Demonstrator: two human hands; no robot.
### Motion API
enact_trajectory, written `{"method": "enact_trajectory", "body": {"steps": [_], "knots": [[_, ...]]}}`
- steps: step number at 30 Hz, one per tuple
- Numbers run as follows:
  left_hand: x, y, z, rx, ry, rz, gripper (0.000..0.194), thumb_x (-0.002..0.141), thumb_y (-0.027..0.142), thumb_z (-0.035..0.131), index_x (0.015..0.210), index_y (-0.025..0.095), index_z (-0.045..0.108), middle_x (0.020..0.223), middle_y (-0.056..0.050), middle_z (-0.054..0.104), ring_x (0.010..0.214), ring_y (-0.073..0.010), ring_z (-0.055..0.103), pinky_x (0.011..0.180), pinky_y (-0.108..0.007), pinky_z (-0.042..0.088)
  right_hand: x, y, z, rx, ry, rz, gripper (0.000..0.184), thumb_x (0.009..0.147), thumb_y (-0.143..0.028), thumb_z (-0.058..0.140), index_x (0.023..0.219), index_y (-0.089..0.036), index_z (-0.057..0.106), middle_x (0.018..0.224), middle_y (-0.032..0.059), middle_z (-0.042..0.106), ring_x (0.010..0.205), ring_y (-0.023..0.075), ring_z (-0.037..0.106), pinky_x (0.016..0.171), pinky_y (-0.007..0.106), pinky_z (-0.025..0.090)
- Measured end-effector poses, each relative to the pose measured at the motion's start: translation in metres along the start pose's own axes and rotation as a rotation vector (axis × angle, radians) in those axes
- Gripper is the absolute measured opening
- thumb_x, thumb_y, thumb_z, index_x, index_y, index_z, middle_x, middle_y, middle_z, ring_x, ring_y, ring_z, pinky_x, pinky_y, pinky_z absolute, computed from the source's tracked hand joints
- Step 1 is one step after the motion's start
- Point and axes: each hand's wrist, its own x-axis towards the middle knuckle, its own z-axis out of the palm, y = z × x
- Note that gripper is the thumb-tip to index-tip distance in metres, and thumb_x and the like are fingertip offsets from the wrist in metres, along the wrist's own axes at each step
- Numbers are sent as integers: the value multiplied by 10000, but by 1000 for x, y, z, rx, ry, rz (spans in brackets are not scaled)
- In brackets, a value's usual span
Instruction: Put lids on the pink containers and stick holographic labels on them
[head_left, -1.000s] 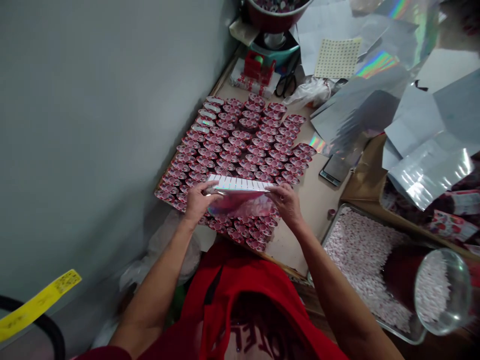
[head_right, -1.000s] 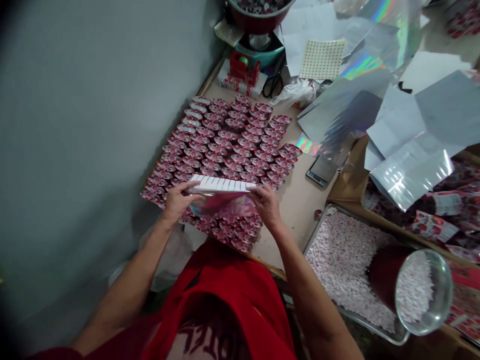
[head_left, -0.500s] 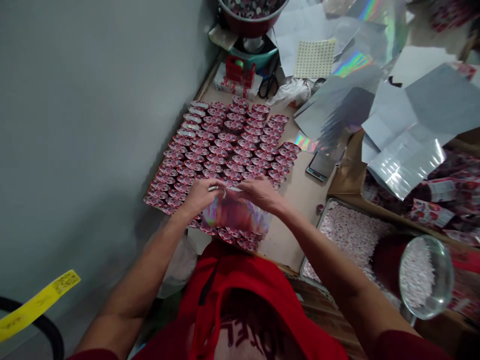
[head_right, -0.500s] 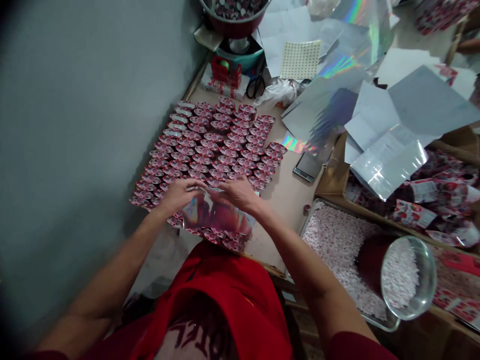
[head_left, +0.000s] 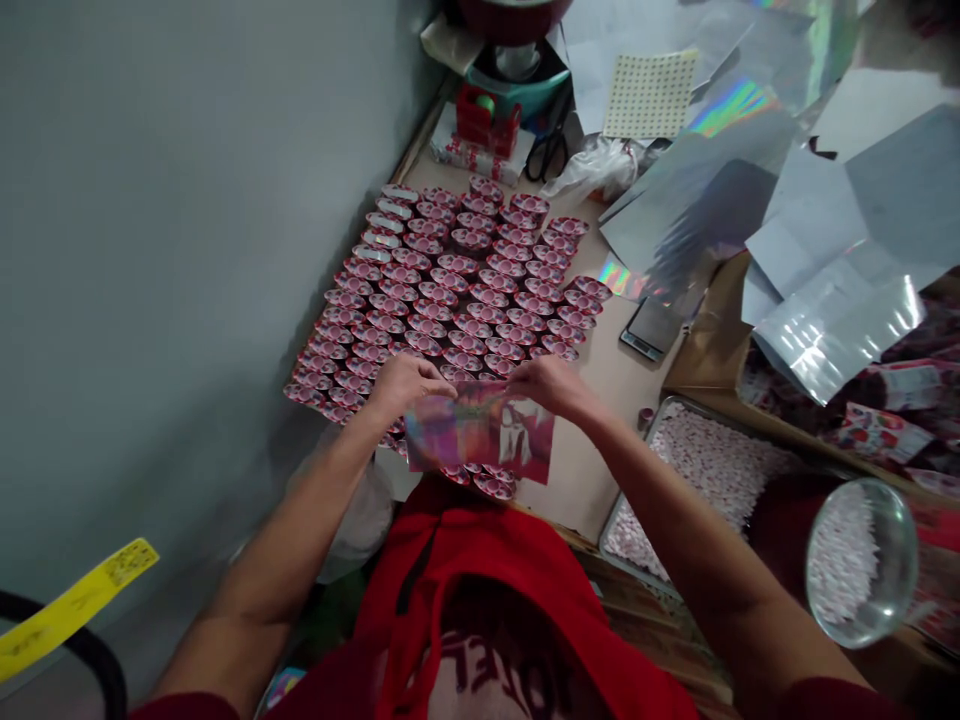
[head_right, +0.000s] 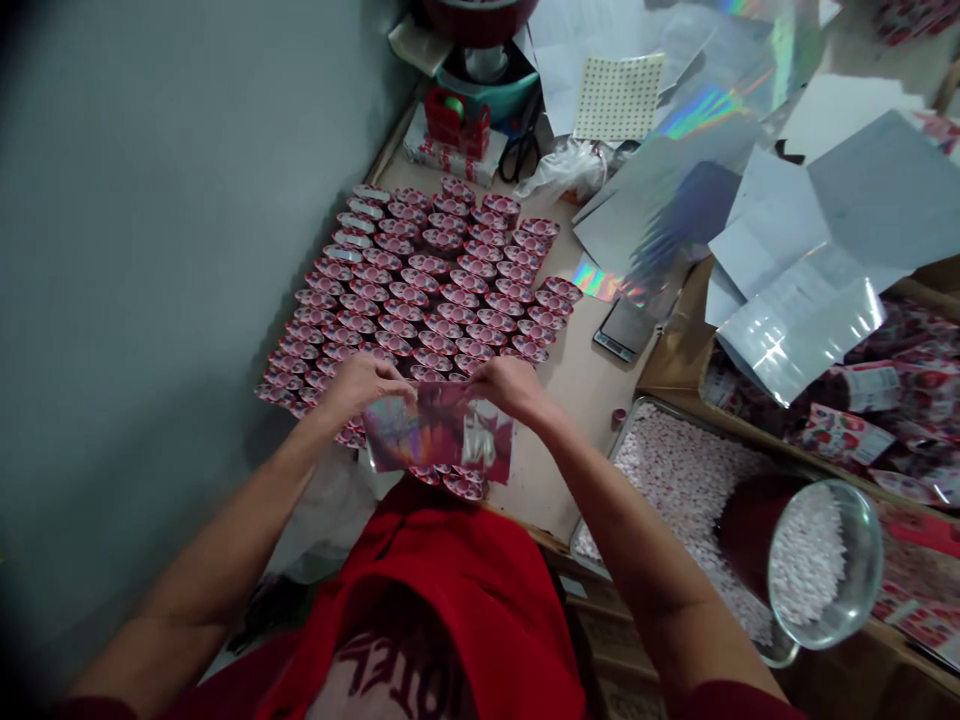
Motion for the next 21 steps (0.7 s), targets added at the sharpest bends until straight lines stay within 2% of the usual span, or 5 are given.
{"method": "enact_trajectory", "body": {"steps": [3,6,9,16,21], "knots": [[7,-11,2,-87,49,-62,353,561,507,938,598,202,763,613,-19,698,575,-142,551,575,-283,363,5,21,1,268,-107,36,400,640,-542,920,866,-216,865,617,-17,659,602,147,534,593,268,342],[14,-23,3,-152,86,-81,422,538,537,949,574,182,724,574,-8,654,540,-119,494,561,-276,330,12,29,7,470,-159,-9,579,628,-660,871,965,-189,861,668,-7,674,620,154,533,602,271,367],[15,-31,5,-142,100,-52,424,534,548,941,562,187,722,556,5,636,538,-111,463,561,-271,316,14,23,17,465,-115,-76,514,739,-654,779,946,-189,846,760,11,712,667,154,547,639,268,367],[-4,-43,-2,-332,84,-66,411,530,508,947,730,180,800,714,-19,733,665,-152,585,665,-275,413,18,8,42,-2,64,-74,251,926,-424,665,884,-228,816,696,11,682,648,154,534,631,278,278],[-23,-65,-2,-631,87,-192,493,563,534,936,856,161,800,793,-40,750,650,-143,607,650,-273,462,18,21,44,101,61,-63,290,909,-480,668,876,-229,810,707,9,701,654,160,560,642,267,330]]}}
